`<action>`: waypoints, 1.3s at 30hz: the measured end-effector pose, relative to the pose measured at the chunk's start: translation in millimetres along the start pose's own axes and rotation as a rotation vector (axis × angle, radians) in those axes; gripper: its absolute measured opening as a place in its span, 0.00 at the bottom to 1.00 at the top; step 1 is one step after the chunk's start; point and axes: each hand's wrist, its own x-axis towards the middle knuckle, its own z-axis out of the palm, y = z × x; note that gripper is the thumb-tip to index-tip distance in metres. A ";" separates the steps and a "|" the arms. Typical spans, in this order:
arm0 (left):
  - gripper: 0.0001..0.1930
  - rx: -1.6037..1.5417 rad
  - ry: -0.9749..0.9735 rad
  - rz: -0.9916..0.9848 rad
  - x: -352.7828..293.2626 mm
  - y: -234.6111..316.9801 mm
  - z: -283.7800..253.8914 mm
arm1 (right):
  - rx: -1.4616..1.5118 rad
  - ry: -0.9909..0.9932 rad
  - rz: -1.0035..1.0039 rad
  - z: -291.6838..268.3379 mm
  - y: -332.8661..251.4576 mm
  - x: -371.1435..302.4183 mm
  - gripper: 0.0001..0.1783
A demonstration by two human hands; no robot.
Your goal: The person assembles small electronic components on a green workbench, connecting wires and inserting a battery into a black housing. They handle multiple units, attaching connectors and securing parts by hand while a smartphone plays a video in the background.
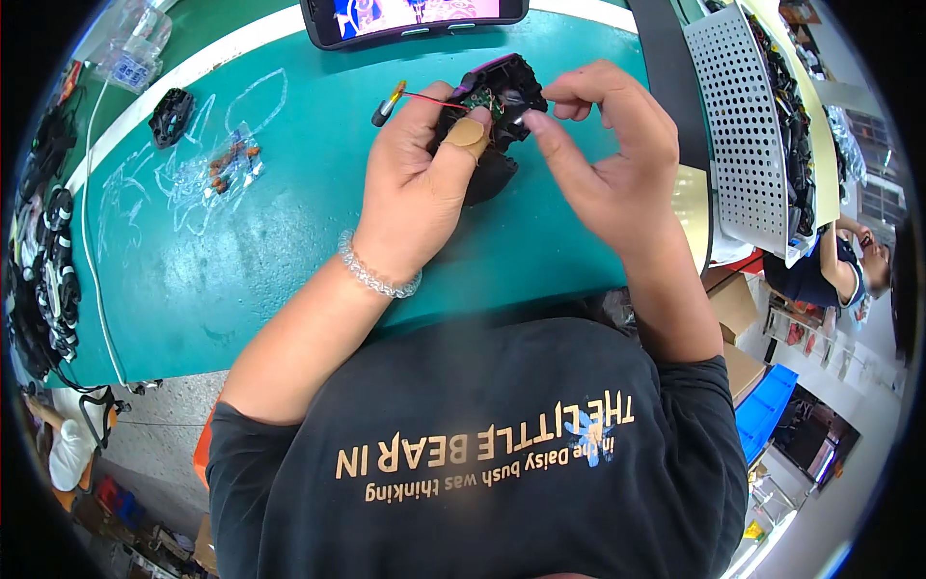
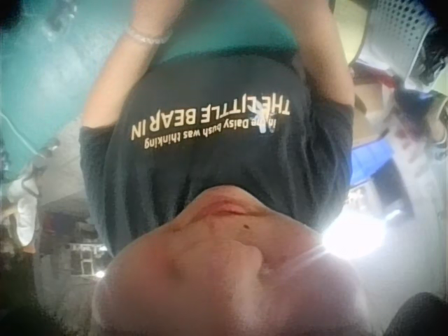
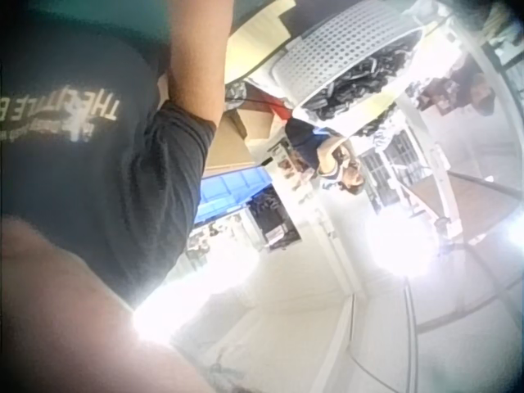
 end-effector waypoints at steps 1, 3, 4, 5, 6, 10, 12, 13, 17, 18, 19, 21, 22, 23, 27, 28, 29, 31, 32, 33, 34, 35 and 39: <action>0.09 -0.010 0.003 -0.014 0.1 0.1 -0.2 | 0.025 0.001 0.007 -0.5 0.7 -1.0 0.14; 0.08 0.004 0.006 0.025 -0.4 0.0 0.4 | 0.076 0.001 0.020 -1.0 2.3 -2.2 0.14; 0.08 0.011 0.009 0.045 -0.8 -0.3 0.7 | 0.083 0.000 0.010 -1.9 -0.4 -0.8 0.14; 0.08 0.040 0.003 0.049 -0.7 -1.6 -0.1 | 0.090 -0.002 0.001 -3.4 -5.8 2.5 0.14; 0.08 0.071 -0.005 0.053 -0.4 -3.7 -1.7 | 0.098 -0.001 -0.009 -3.7 -9.9 4.3 0.14; 0.10 0.118 -0.011 0.123 -0.8 -7.9 -1.8 | 0.117 -0.050 -0.029 1.4 -15.3 4.6 0.13; 0.10 0.113 -0.008 0.124 -0.4 -8.2 -2.0 | 0.093 -0.063 0.007 3.8 -14.1 4.0 0.13; 0.10 0.120 -0.007 0.123 0.0 -7.6 -2.4 | 0.092 -0.051 0.001 3.8 -12.5 3.2 0.13; 0.10 0.162 -0.004 0.137 0.3 -5.6 -3.4 | 0.121 -0.007 0.009 2.7 -3.8 -3.3 0.11; 0.10 0.156 0.001 0.145 0.6 -6.0 -3.2 | 0.136 0.004 0.015 2.4 -2.2 -4.7 0.11; 0.10 0.149 0.010 0.150 0.5 -6.1 -2.6 | 0.129 -0.006 0.047 1.8 -1.0 -6.2 0.11; 0.10 0.133 0.033 0.157 -0.1 -5.4 -0.3 | 0.115 -0.024 0.109 0.7 0.8 -8.9 0.10; 0.10 0.125 0.047 0.159 -0.3 -4.8 0.5 | 0.129 -0.036 0.139 0.4 1.1 -9.9 0.10; 0.10 0.137 0.038 0.159 0.0 -5.0 -0.6 | 0.143 -0.048 0.169 0.2 1.3 -11.0 0.10; 0.10 0.155 0.028 0.170 1.2 -6.7 -3.2 | 0.276 -0.105 0.317 -1.5 3.1 -16.2 0.08; 0.10 0.151 0.031 0.176 1.5 -6.8 -2.8 | 0.374 -0.086 0.347 -0.4 4.7 -18.0 0.07; 0.10 0.143 0.035 0.171 1.9 -6.5 -1.7 | 0.472 -0.066 0.376 1.4 7.2 -19.9 0.07; 0.10 0.132 0.053 0.160 1.2 -5.1 -0.3 | 0.627 -0.071 0.465 1.2 7.1 -20.0 0.06; 0.10 0.132 0.051 0.147 1.1 -5.1 -0.6 | 0.678 -0.093 0.527 -2.6 4.8 -18.6 0.06; 0.10 0.130 0.046 0.134 1.2 -5.6 -0.9 | 0.727 -0.114 0.589 -5.2 3.4 -17.9 0.06; 0.10 0.129 0.042 0.121 1.4 -6.2 -1.4 | 0.763 -0.116 0.596 -5.6 3.7 -17.3 0.06; 0.10 0.131 0.039 0.122 1.5 -6.9 -2.0 | 0.800 -0.119 0.604 -5.6 4.7 -16.6 0.06; 0.10 0.144 0.045 0.123 0.8 -8.3 -1.9 | 0.774 -0.121 0.614 -10.2 5.0 -13.1 0.06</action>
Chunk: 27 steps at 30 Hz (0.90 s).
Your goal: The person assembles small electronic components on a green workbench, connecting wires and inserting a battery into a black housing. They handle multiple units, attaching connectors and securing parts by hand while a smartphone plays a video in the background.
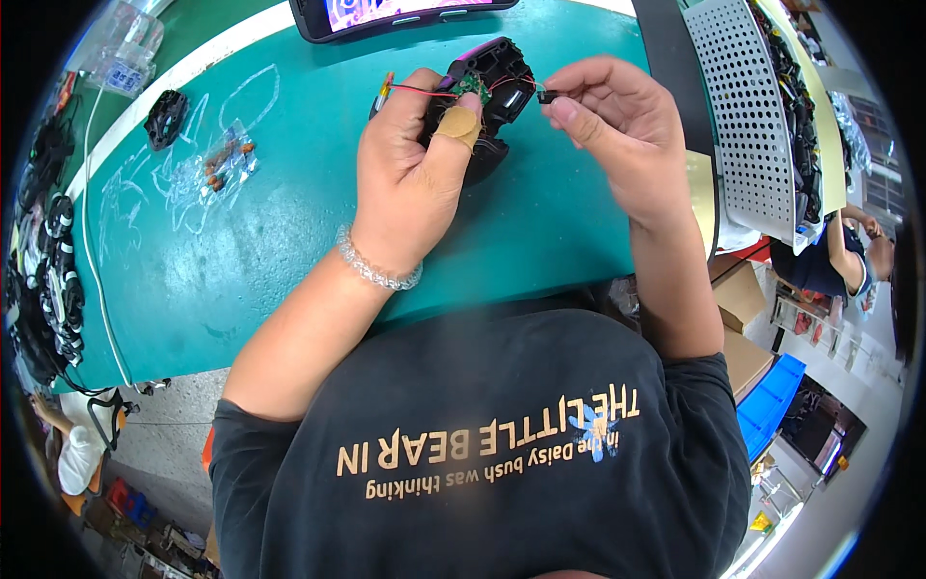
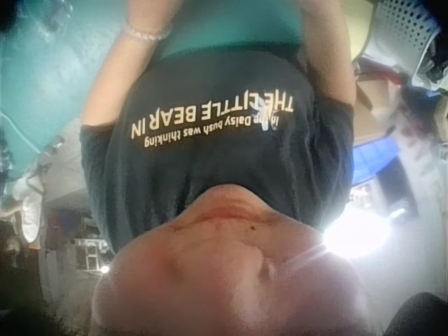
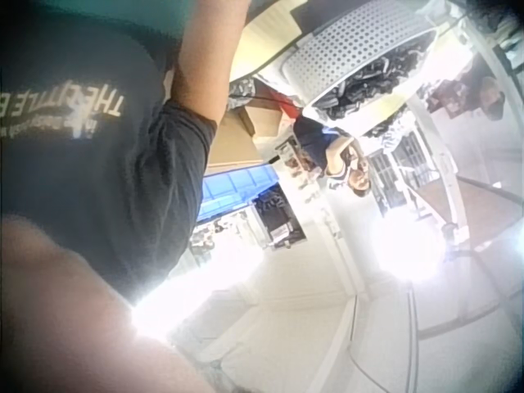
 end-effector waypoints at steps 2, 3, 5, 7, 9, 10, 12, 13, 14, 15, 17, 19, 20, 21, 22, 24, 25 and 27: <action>0.09 0.009 -0.004 0.001 -0.1 -0.4 -0.1 | -0.062 0.034 -0.095 3.4 0.0 0.2 0.06; 0.09 0.012 -0.012 0.003 -0.1 -1.3 -0.5 | -0.093 0.050 -0.141 5.5 -0.1 0.2 0.06; 0.09 0.026 -0.021 0.023 0.2 -1.8 -0.7 | -0.248 0.029 -0.250 8.3 -2.3 1.5 0.06; 0.09 0.046 -0.020 0.059 0.3 -2.2 -0.7 | -0.360 0.006 -0.332 11.6 -4.9 3.0 0.06; 0.09 0.020 -0.025 0.046 -0.8 1.0 1.0 | -0.428 -0.015 -0.390 14.6 -7.2 4.3 0.06; 0.09 0.007 -0.028 0.039 -1.1 2.2 1.5 | -0.429 0.020 -0.403 14.8 -5.6 5.1 0.06; 0.09 0.011 -0.032 0.057 -1.3 -2.3 0.6 | -0.430 0.088 -0.430 14.9 0.1 7.1 0.05; 0.09 0.010 -0.034 0.056 -1.3 -2.5 0.3 | -0.379 0.110 -0.404 15.9 0.9 7.2 0.05; 0.09 0.010 -0.035 0.057 -0.9 -2.8 0.0 | -0.329 0.131 -0.378 17.2 1.4 7.0 0.05; 0.09 0.007 -0.037 0.047 -1.1 -1.7 0.2 | -0.278 0.152 -0.351 18.1 1.9 6.8 0.05; 0.09 0.001 -0.035 0.039 -1.8 -1.3 0.7 | -0.211 0.143 -0.315 18.7 2.2 6.8 0.05; 0.09 0.001 -0.031 0.042 -2.4 -1.3 0.9 | -0.164 0.143 -0.288 19.7 1.5 7.1 0.04; 0.09 0.004 -0.031 0.043 -2.1 -1.3 0.9 | -0.151 0.147 -0.280 20.5 0.7 7.5 0.04; 0.09 0.012 -0.037 0.039 -1.7 -1.0 0.4 | -0.138 0.151 -0.272 21.0 0.0 7.8 0.04; 0.09 0.016 -0.042 0.042 -1.5 -0.8 0.4 | -0.135 0.151 -0.270 20.9 -0.3 8.1 0.04; 0.09 0.019 -0.048 0.053 -1.3 -0.7 0.6 | -0.129 0.149 -0.266 20.8 -0.9 8.8 0.04; 0.09 0.025 -0.054 0.055 -1.2 -0.7 0.4 | -0.134 0.143 -0.260 20.3 -1.0 9.1 0.04; 0.09 0.043 -0.072 0.050 -1.8 -0.9 -0.1 | -0.142 0.132 -0.249 17.7 -0.4 9.3 0.04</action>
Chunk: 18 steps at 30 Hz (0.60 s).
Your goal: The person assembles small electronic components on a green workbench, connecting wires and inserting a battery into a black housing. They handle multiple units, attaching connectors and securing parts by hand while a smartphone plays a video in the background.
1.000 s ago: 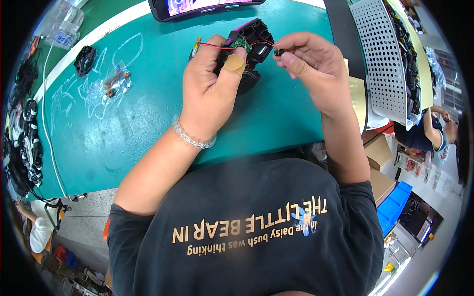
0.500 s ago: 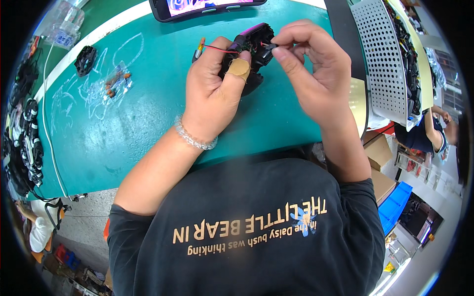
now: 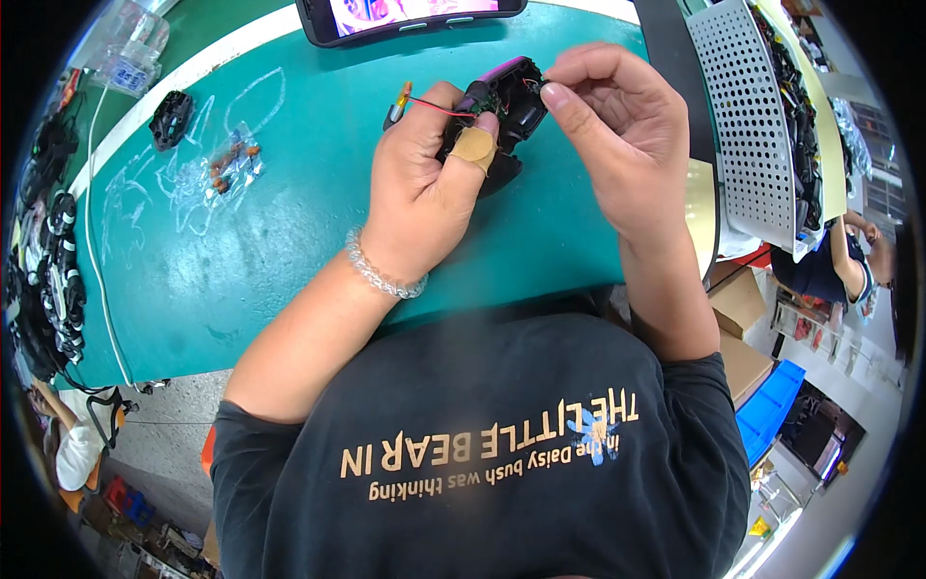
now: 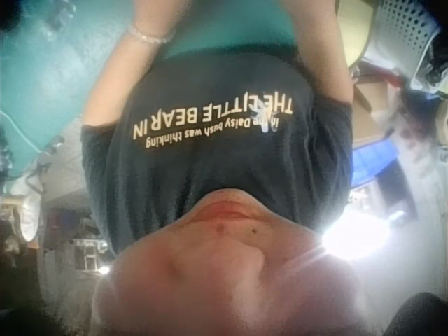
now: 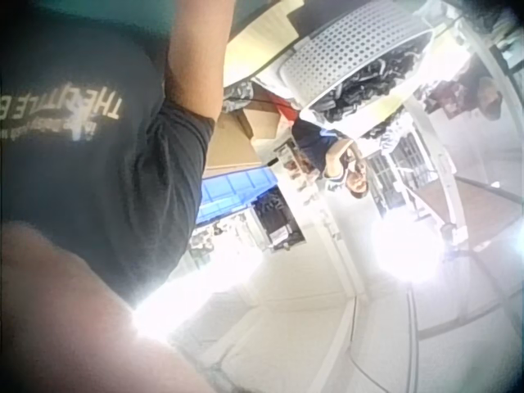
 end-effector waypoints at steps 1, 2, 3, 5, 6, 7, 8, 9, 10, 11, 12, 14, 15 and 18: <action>0.09 0.013 -0.012 -0.006 -0.2 -0.2 -0.4 | 0.018 -0.019 0.004 -2.2 1.4 0.6 0.04; 0.09 0.024 -0.017 0.007 -0.3 -0.3 -0.6 | 0.036 -0.038 0.008 -4.9 3.4 1.5 0.04; 0.09 0.034 -0.022 0.020 0.0 -0.3 -0.3 | 0.051 -0.057 0.013 -6.5 4.2 2.2 0.04; 0.10 0.031 -0.045 0.027 0.2 -1.3 -0.1 | 0.064 -0.055 0.049 -6.1 2.5 1.4 0.04; 0.10 0.023 -0.063 0.022 0.6 -2.0 -1.2 | 0.072 -0.054 0.065 -5.6 1.4 1.4 0.05; 0.10 0.024 -0.078 0.020 1.5 -1.3 -2.1 | 0.046 -0.093 0.113 -6.1 -0.2 0.9 0.05; 0.10 0.025 -0.093 0.019 2.3 -0.6 -3.2 | 0.020 -0.133 0.160 -7.5 -2.1 0.1 0.05; 0.10 0.033 -0.109 0.019 2.6 1.6 -3.3 | -0.009 -0.169 0.210 -8.9 -3.8 -0.5 0.06; 0.10 0.041 -0.125 0.020 2.6 3.5 -3.5 | -0.019 -0.180 0.153 -9.3 -4.2 -0.7 0.06; 0.10 0.054 -0.134 0.024 2.4 5.2 -3.7 | -0.030 -0.191 0.096 -9.6 -3.7 -1.3 0.06; 0.09 0.066 -0.145 0.028 1.8 6.2 -3.8 | -0.042 -0.201 0.040 -10.3 -2.9 -2.0 0.06; 0.09 0.089 -0.171 0.037 1.1 10.0 -3.8 | -0.124 -0.244 -0.056 -15.7 -1.9 -2.1 0.06; 0.08 0.099 -0.189 0.041 1.9 14.4 -3.7 | -0.165 -0.262 -0.102 -18.1 -1.7 -2.6 0.06; 0.06 0.153 -0.252 0.064 1.9 17.9 -6.3 | -0.168 -0.227 -0.215 -18.7 -0.6 -6.9 0.06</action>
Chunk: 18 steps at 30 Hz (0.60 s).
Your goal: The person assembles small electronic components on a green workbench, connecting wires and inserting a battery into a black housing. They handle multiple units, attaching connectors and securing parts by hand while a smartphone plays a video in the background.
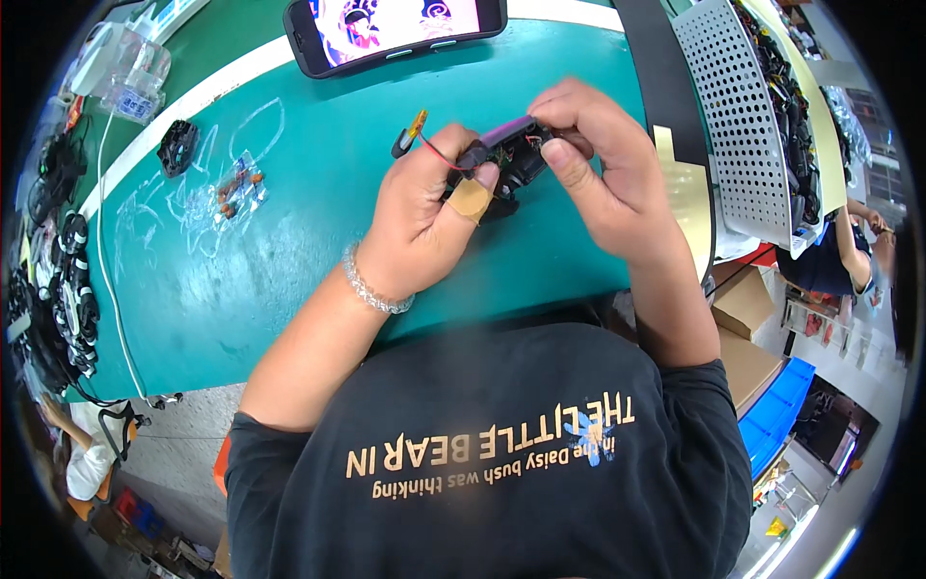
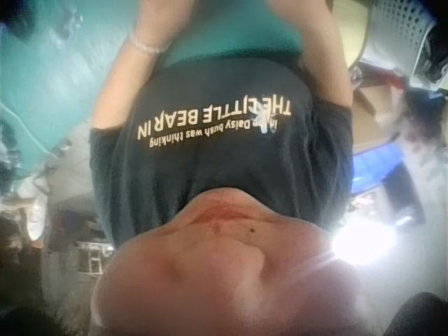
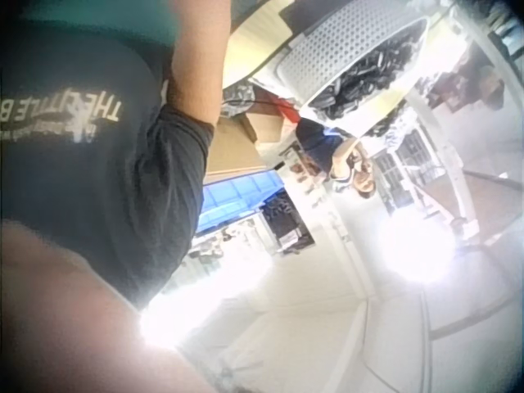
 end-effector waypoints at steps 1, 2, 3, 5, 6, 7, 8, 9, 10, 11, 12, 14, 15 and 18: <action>0.06 0.023 -0.021 0.008 -0.5 -0.3 -0.5 | 0.021 0.005 -0.009 0.2 0.3 -1.7 0.06; 0.05 0.030 -0.025 0.027 -0.5 -0.8 0.0 | 0.042 0.010 -0.018 0.2 0.6 -3.4 0.06; 0.05 0.034 -0.030 0.046 -0.7 -2.3 1.0 | 0.061 0.016 -0.025 0.0 0.4 -5.3 0.07; 0.05 0.030 -0.043 0.066 -2.1 -4.4 2.9 | 0.070 0.012 -0.036 -1.5 -1.8 -7.6 0.07; 0.05 0.025 -0.050 0.069 -3.2 -4.1 3.5 | 0.076 0.010 -0.043 -2.7 -2.9 -7.9 0.07; 0.04 0.020 -0.058 0.072 -3.5 -4.2 4.0 | 0.076 0.004 -0.050 -4.0 -3.5 -7.9 0.06; 0.05 0.021 -0.060 0.090 -2.8 -4.6 4.3 | 0.075 -0.003 -0.057 -5.4 -3.9 -7.8 0.06; 0.05 0.022 -0.063 0.108 -2.3 -4.8 4.3 | 0.076 -0.009 -0.064 -6.3 -3.9 -7.9 0.06; 0.05 0.023 -0.065 0.126 -1.9 -5.2 4.8 | 0.059 -0.001 -0.062 -7.1 -3.5 -7.9 0.06; 0.05 -0.005 -0.048 0.099 -2.0 -5.8 5.7 | 0.041 0.008 -0.060 -7.5 -2.9 -7.7 0.06; 0.06 -0.027 -0.029 0.072 -2.6 -5.7 5.7 | 0.027 0.015 -0.061 -6.9 -2.7 -6.5 0.06; 0.06 -0.077 0.025 0.043 -3.4 -5.8 6.9 | -0.155 0.122 -0.108 -2.1 -5.0 -4.8 0.09; 0.07 -0.105 0.057 0.042 -3.5 -6.2 9.1 | -0.246 0.177 -0.129 1.8 -6.0 -3.2 0.10; 0.07 -0.114 0.167 0.055 -5.2 -6.5 15.6 | -0.331 0.324 -0.279 18.0 2.4 1.5 0.14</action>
